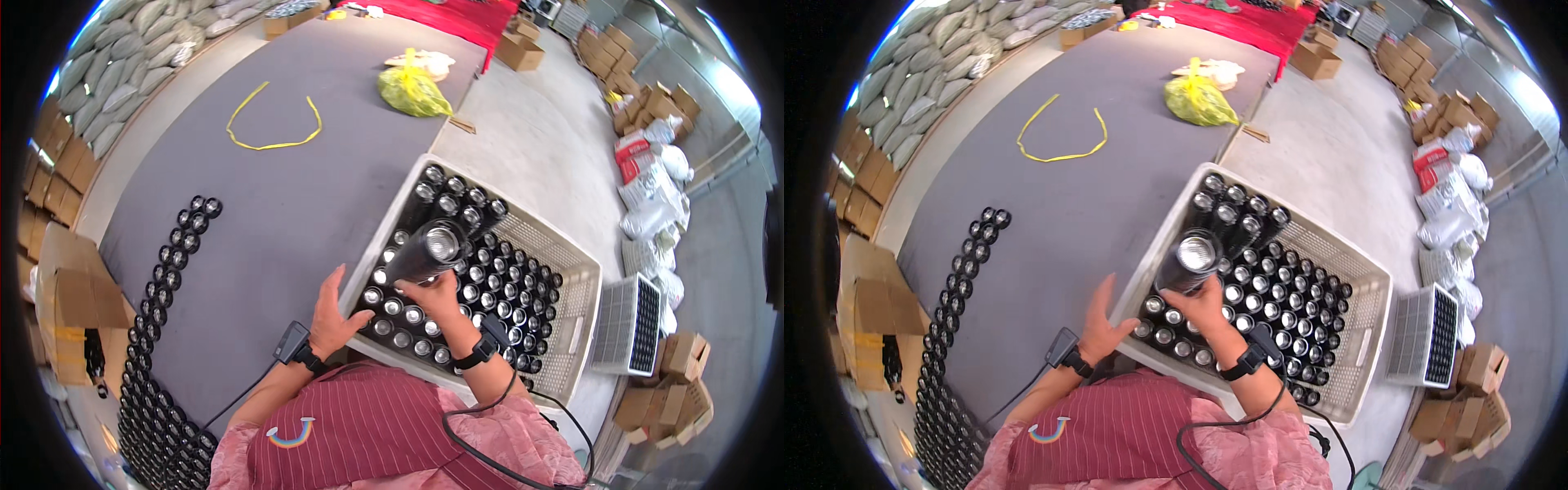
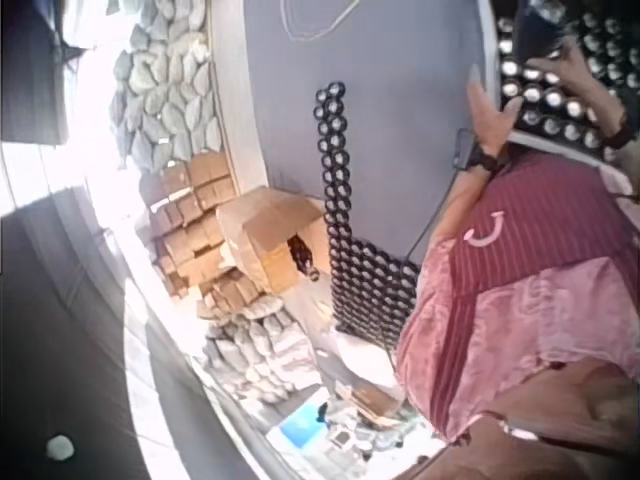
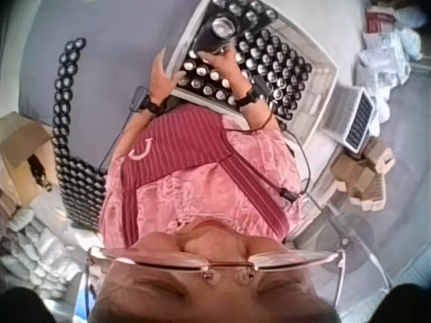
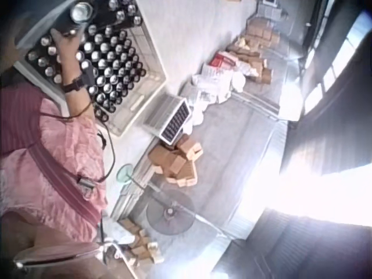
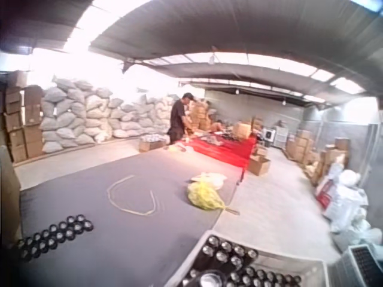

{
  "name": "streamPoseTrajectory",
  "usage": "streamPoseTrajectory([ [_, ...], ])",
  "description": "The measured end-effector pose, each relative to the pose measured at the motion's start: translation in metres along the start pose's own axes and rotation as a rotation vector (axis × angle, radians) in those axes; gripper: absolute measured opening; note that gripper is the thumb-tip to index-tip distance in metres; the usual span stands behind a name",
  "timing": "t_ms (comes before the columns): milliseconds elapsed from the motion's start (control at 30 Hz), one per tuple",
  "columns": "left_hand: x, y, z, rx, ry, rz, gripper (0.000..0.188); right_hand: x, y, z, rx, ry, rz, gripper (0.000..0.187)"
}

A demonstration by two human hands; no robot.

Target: Sorting, checking, and cleaning cylindrical lens components in a manufacturing setting.

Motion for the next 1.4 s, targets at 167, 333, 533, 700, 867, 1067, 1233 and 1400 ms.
streamPoseTrajectory([
  [167,0.011,-0.001,-0.004,0.078,-0.010,0.013,0.080,0.006,-0.132,-0.024,-0.160,-0.138,-0.270,0.069],
  [333,-0.014,-0.024,0.045,0.092,-0.134,-0.061,0.070,0.030,-0.223,-0.063,-0.294,-0.161,-0.468,0.074],
  [533,-0.072,-0.057,0.076,0.254,-0.298,-0.124,0.061,0.080,-0.250,-0.103,-0.198,-0.151,-0.602,0.080],
  [700,-0.103,-0.073,0.072,0.389,-0.375,-0.100,0.057,0.108,-0.267,-0.140,-0.199,-0.237,-0.616,0.078],
  [867,-0.113,-0.077,0.069,0.417,-0.382,-0.109,0.054,0.118,-0.287,-0.162,-0.228,-0.135,-0.658,0.081],
  [1067,-0.129,-0.079,0.073,0.391,-0.391,-0.131,0.052,0.124,-0.279,-0.150,-0.334,-0.158,-0.544,0.083],
  [1233,-0.141,-0.078,0.070,0.449,-0.411,-0.122,0.051,0.130,-0.276,-0.153,-0.378,-0.111,-0.551,0.083],
  [1400,-0.180,-0.085,0.064,0.561,-0.525,-0.187,0.049,0.131,-0.257,-0.151,-0.673,0.160,-0.473,0.104],
])
Point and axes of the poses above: each hand's wrist, its own x-axis towards the middle knuckle, its own y-axis out of the palm, z = x × y, the point moved 3 cm from there along x, towards the middle knuckle, and after that the axes turned 14 degrees about x, right-handed, at the moved point
